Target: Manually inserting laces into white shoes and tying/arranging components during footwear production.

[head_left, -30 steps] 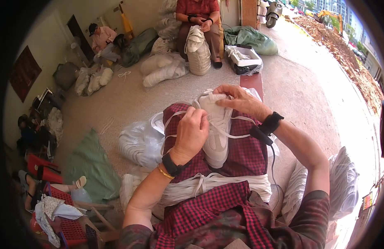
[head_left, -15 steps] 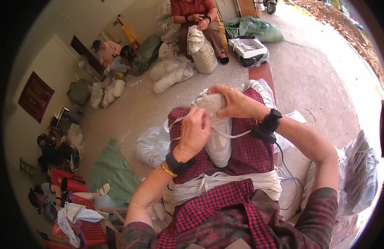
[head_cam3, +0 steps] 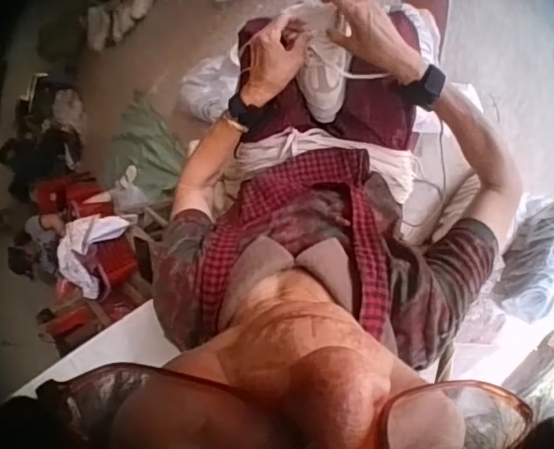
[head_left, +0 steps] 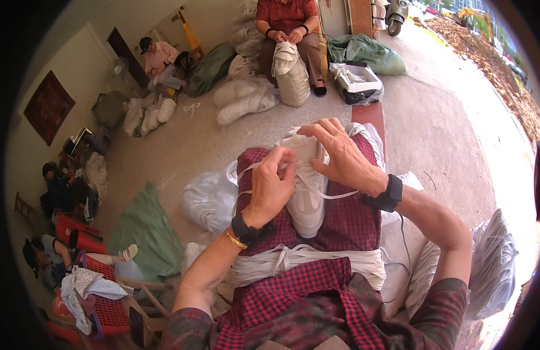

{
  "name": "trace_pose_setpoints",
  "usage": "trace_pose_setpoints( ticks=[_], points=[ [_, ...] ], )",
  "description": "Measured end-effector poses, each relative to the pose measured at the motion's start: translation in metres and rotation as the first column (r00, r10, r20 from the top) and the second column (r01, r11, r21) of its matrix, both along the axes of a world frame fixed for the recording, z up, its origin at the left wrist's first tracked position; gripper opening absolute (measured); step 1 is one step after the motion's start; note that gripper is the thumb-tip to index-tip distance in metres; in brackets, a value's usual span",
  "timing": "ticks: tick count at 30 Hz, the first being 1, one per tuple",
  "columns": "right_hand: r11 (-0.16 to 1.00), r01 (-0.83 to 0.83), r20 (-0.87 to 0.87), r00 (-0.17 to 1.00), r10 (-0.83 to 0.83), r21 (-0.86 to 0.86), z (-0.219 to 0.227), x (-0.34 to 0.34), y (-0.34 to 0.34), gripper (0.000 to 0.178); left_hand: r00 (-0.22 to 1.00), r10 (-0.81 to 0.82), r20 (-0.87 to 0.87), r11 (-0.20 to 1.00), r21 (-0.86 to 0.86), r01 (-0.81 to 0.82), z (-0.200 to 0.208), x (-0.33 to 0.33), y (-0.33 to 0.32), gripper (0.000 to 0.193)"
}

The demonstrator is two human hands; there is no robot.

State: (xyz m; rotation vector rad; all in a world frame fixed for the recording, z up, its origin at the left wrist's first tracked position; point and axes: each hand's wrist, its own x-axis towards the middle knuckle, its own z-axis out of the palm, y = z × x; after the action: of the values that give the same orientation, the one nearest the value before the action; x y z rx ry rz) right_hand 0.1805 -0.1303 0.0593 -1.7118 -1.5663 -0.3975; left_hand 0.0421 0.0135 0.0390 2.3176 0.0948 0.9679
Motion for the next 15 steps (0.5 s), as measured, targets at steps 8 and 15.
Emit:
trace_pose_setpoints(
  ticks=[8,15],
  points=[
    [0.983,-0.073,0.025,0.997,0.078,-0.170,0.002,-0.005,0.007,0.057,0.999,0.034,0.013,0.997,-0.066,-0.033,-0.008,0.005,0.002,0.017],
    [0.935,0.067,0.201,0.980,0.005,-0.348,0.017,-0.012,0.021,0.054,0.998,0.018,0.052,0.999,-0.037,-0.016,-0.012,0.007,0.003,0.018]
  ],
)
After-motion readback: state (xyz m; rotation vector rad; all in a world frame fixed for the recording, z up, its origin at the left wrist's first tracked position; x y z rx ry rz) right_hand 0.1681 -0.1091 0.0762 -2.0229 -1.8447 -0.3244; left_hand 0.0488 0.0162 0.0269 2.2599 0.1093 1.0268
